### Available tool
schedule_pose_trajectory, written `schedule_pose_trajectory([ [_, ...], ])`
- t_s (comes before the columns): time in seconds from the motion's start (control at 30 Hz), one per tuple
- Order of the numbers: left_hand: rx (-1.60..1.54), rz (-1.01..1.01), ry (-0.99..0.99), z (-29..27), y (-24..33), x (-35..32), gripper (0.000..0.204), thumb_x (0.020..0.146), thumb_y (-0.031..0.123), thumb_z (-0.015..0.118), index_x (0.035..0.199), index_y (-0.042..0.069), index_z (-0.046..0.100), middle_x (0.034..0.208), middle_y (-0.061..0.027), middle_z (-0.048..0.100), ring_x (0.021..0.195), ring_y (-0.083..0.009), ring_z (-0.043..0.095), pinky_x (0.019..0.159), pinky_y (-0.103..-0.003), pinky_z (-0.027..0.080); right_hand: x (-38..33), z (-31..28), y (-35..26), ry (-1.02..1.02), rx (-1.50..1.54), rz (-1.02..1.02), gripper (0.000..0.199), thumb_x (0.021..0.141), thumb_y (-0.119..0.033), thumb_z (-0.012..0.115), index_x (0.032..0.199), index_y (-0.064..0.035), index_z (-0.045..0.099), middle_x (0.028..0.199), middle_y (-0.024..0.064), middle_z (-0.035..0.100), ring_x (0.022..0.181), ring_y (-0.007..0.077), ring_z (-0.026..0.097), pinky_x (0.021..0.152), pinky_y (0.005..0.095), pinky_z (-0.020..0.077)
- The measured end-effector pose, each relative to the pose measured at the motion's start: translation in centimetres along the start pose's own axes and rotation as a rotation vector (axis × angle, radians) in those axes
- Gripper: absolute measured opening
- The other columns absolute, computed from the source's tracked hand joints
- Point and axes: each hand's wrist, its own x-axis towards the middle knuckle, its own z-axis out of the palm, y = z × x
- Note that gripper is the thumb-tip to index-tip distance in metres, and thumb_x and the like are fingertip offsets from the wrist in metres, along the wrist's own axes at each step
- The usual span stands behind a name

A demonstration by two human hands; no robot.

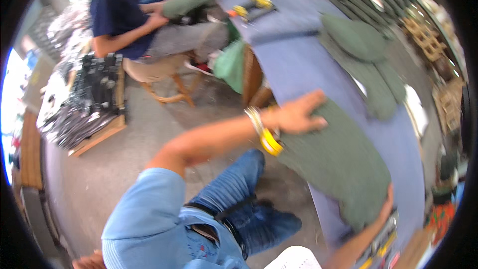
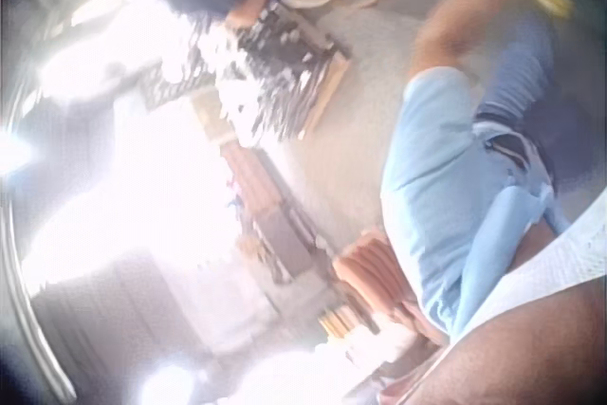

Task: The person wraps green fabric around white foam inserts, folds the edges, and secures them using a staple gun. The person repeatedly handles multiple cushion units, aligning fabric and fastening edges on a work table.

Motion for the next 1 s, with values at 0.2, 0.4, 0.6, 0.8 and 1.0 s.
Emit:
schedule_pose_trajectory([
  [0.2,-0.010,-0.039,0.313,1.8,-0.3,-3.5,0.063,0.104,0.032,0.061,0.156,0.002,0.040,0.162,-0.0226,0.038,0.147,-0.0333,0.044,0.120,-0.044,0.037,3.3,7.8,-1.9,0.098,-0.247,-0.054,0.079,0.106,-0.060,0.044,0.153,0.0033,0.045,0.157,0.0120,0.048,0.144,0.0267,0.044,0.122,0.0377,0.0301],
  [0.4,-0.229,-0.254,0.384,2.2,0.2,-3.9,0.058,0.105,0.029,0.061,0.154,0.003,0.044,0.148,-0.0235,0.055,0.136,-0.0350,0.055,0.115,-0.041,0.043,0.5,9.4,-6.9,0.162,-0.277,-0.007,0.080,0.106,-0.061,0.044,0.154,0.0029,0.044,0.158,0.0127,0.046,0.145,0.0272,0.043,0.122,0.0380,0.0295],
  [0.6,0.066,-0.683,0.346,2.0,3.2,-0.7,0.064,0.106,0.051,0.049,0.153,0.007,0.048,0.148,-0.0221,0.057,0.135,-0.0369,0.056,0.113,-0.044,0.045,-6.5,5.7,-15.6,0.264,-0.166,0.050,0.081,0.105,-0.062,0.043,0.155,0.0025,0.043,0.159,0.0135,0.045,0.146,0.0276,0.042,0.123,0.0382,0.0288],
  [0.8,-0.065,-0.408,0.418,4.4,15.4,6.3,0.055,0.105,0.048,0.052,0.148,0.015,0.055,0.139,-0.0194,0.064,0.125,-0.0340,0.064,0.105,-0.042,0.050,-15.6,2.9,-25.6,0.397,0.077,0.153,0.082,0.105,-0.063,0.043,0.155,0.0022,0.042,0.160,0.0142,0.043,0.146,0.0281,0.041,0.123,0.0385,0.0281],
  [1.0,-0.383,0.381,0.365,10.8,31.4,21.8,0.041,0.104,0.034,0.058,0.137,0.011,0.065,0.122,-0.0194,0.071,0.105,-0.0351,0.069,0.092,-0.040,0.054,-22.3,2.7,-31.9,0.511,0.369,0.183,0.083,0.105,-0.064,0.043,0.156,0.0018,0.041,0.162,0.0150,0.041,0.147,0.0285,0.040,0.123,0.0388,0.0275],
])
